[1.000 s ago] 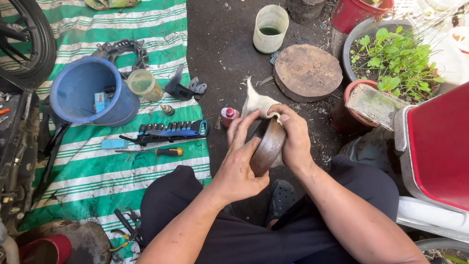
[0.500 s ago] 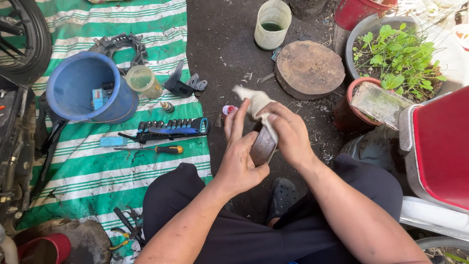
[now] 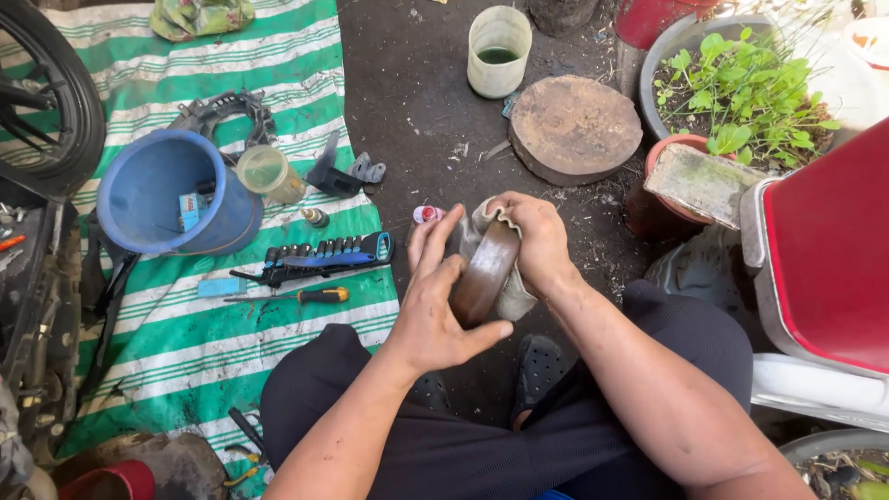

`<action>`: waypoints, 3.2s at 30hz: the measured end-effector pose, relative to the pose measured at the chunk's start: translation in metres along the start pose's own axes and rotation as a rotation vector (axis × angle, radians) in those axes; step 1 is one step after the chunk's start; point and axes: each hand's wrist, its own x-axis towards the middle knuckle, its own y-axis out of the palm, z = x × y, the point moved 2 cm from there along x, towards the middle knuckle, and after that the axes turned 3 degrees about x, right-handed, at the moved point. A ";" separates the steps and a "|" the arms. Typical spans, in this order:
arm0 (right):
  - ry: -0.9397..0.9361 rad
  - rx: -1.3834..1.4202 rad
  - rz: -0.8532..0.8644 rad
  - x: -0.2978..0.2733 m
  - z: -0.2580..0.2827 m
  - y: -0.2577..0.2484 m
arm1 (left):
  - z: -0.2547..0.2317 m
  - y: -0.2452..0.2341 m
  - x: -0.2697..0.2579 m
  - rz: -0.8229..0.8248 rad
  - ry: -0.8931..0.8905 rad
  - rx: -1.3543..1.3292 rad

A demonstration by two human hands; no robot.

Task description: The person pours a red liquid from a bottle into a container near the motorcycle engine. They then pick up a circular metal part and wipe it thoroughly with a cloth, cleaning both the outer surface and the inner holes.

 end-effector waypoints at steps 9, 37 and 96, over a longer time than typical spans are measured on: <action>-0.742 -0.183 0.053 -0.044 0.040 0.010 | -0.014 0.002 0.007 -0.031 -0.032 0.071; -0.118 -0.123 0.018 0.004 -0.001 0.001 | 0.030 0.008 -0.002 0.093 -0.101 -0.021; -0.095 -0.136 0.168 -0.002 0.014 -0.002 | 0.011 0.008 -0.001 0.057 -0.107 0.122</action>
